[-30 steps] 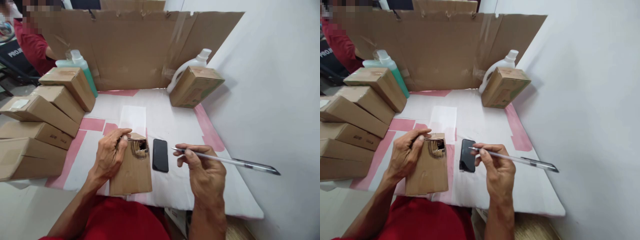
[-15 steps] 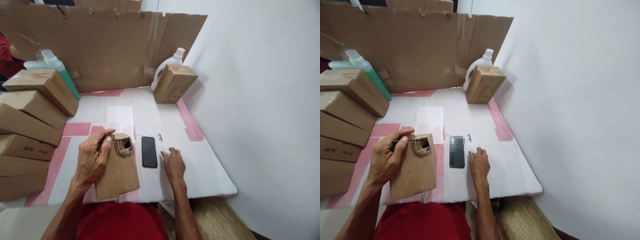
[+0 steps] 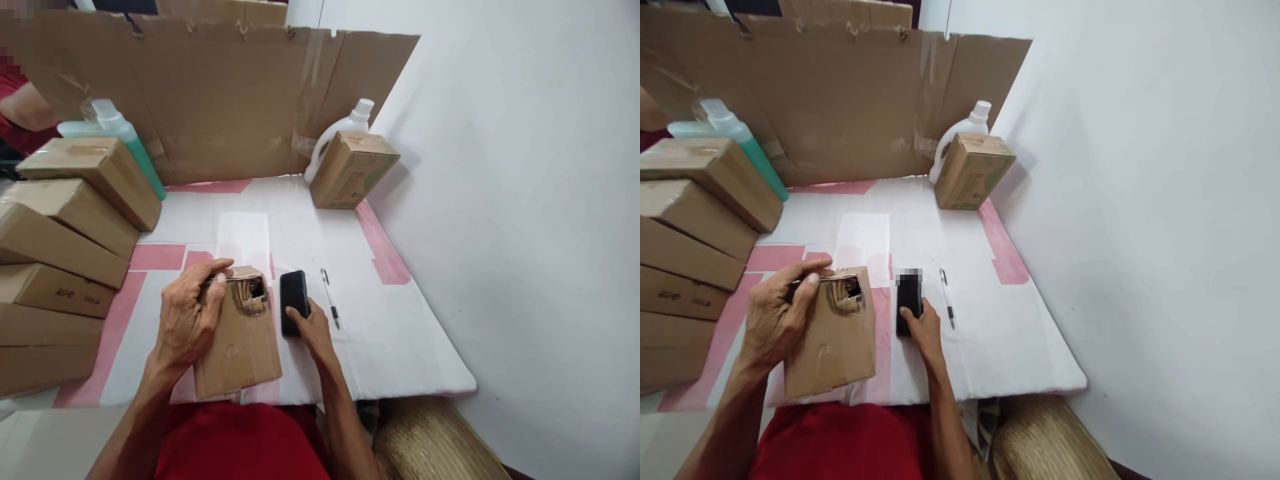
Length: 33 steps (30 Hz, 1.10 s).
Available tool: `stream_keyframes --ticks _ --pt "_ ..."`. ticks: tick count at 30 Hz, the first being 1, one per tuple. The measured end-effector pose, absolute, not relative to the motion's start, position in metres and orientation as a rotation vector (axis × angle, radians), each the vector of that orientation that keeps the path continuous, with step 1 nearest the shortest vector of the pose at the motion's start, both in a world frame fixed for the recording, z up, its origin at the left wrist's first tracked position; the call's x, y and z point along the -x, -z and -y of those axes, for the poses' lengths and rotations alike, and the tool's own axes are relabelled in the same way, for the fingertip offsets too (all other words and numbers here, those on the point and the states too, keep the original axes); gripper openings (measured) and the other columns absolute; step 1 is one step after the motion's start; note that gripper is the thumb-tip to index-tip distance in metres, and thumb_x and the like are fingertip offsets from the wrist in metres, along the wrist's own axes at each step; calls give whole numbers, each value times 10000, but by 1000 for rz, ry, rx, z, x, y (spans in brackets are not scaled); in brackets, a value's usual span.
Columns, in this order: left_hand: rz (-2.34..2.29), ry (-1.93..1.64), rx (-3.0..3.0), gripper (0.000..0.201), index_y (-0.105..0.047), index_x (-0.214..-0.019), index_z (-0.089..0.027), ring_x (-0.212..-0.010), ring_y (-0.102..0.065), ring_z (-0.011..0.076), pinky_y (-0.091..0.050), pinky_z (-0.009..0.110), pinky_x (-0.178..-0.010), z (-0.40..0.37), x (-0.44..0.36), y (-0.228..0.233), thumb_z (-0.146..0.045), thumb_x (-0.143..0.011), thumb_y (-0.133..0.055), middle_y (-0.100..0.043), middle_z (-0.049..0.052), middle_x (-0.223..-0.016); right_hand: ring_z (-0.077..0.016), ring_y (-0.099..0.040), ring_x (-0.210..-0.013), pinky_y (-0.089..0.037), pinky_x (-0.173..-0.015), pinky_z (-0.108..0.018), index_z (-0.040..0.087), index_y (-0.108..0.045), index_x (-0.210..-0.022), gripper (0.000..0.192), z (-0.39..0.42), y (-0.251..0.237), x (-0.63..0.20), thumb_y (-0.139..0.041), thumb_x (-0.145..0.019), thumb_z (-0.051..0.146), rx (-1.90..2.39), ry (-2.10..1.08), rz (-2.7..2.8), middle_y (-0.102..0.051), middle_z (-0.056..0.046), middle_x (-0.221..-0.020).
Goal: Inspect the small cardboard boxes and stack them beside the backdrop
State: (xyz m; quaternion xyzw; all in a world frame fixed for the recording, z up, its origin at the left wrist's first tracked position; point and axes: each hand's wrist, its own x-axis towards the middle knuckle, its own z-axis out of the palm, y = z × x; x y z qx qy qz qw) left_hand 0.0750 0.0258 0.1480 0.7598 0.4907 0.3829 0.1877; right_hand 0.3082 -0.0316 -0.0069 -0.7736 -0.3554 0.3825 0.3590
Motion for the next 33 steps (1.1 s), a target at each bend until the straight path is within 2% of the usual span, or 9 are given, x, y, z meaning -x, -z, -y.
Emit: stream_keyframes --ticks 2,6,9,11,14,16,21,26,33 --pt "-1379 -1079 -2136 295 -738 -1165 -188 -936 -743 182 -575 293 -883 -26 -75 -148 -286 -1013 -504 -801 30 -1042 -308 -732 -992 -574 -866 -422 178 -697 -1086 394 39 1 -307 -690 -815 463 1793 -1105 826 -784 -104 -1067" --pt "-1378 -1078 -2134 292 -736 -1163 -194 -940 -741 183 -573 298 -891 -25 -75 -148 -286 -1017 -500 -799 28 -1047 -317 -762 -988 -614 -848 -481 184 -685 -1208 528 60 -41 -305 -836 -781 455 1223 -1369 420 -737 -153 -1285" --pt "-1374 -1067 -2129 290 -735 -1160 -198 -944 -741 188 -574 304 -894 -25 -76 -148 -291 -1020 -499 -800 29 -1049 -283 -766 -948 -631 -798 -432 183 -712 -1228 432 74 -90 -306 -809 -862 392 983 -1429 428 -741 -161 -1277" --pt "-1371 -1056 -2135 290 -733 -1164 -197 -952 -742 192 -573 307 -899 -24 -77 -149 -294 -1020 -501 -800 32 -1054 -273 -759 -925 -624 -792 -405 161 -746 -1210 464 81 -118 -302 -754 -904 509 809 -1542 468 -763 -172 -1208" --pt "-1372 -1050 -2155 295 -733 -1167 -198 -955 -744 198 -576 312 -901 -23 -79 -150 -294 -1020 -495 -798 37 -1055 -286 -755 -913 -612 -823 -418 124 -759 -1230 803 87 -142 -283 -559 -882 819 558 -1797 425 -769 -197 -1161" --pt "-1370 -1050 -2162 296 -732 -1166 -197 -944 -746 198 -578 314 -897 -22 -79 -150 -290 -1020 -491 -798 40 -1043 -289 -760 -910 -608 -828 -419 118 -753 -1251 881 88 -145 -264 -492 -872 869 459 -1928 373 -772 -197 -1148" --pt "-1358 -1059 -2135 270 -733 -1146 -198 -907 -751 181 -579 292 -880 -21 -77 -150 -286 -1029 -507 -803 32 -1006 -266 -760 -961 -602 -858 -384 107 -744 -1260 746 90 -139 -229 -517 -949 745 331 -2075 259 -770 -188 -1158" --pt "-1347 -1079 -2117 263 -734 -1145 -204 -917 -749 176 -574 289 -894 -20 -76 -149 -278 -1028 -511 -801 26 -1012 -246 -748 -921 -596 -829 -371 114 -728 -1281 711 91 -137 -228 -434 -1003 699 329 -2051 226 -767 -175 -1156" --pt "-1342 -1072 -2118 287 -729 -1156 -206 -951 -743 193 -574 312 -913 -20 -75 -150 -272 -1017 -487 -799 34 -1033 -254 -739 -932 -593 -831 -375 126 -755 -1219 692 90 -138 -229 -440 -996 700 352 -2008 271 -764 -171 -1159"
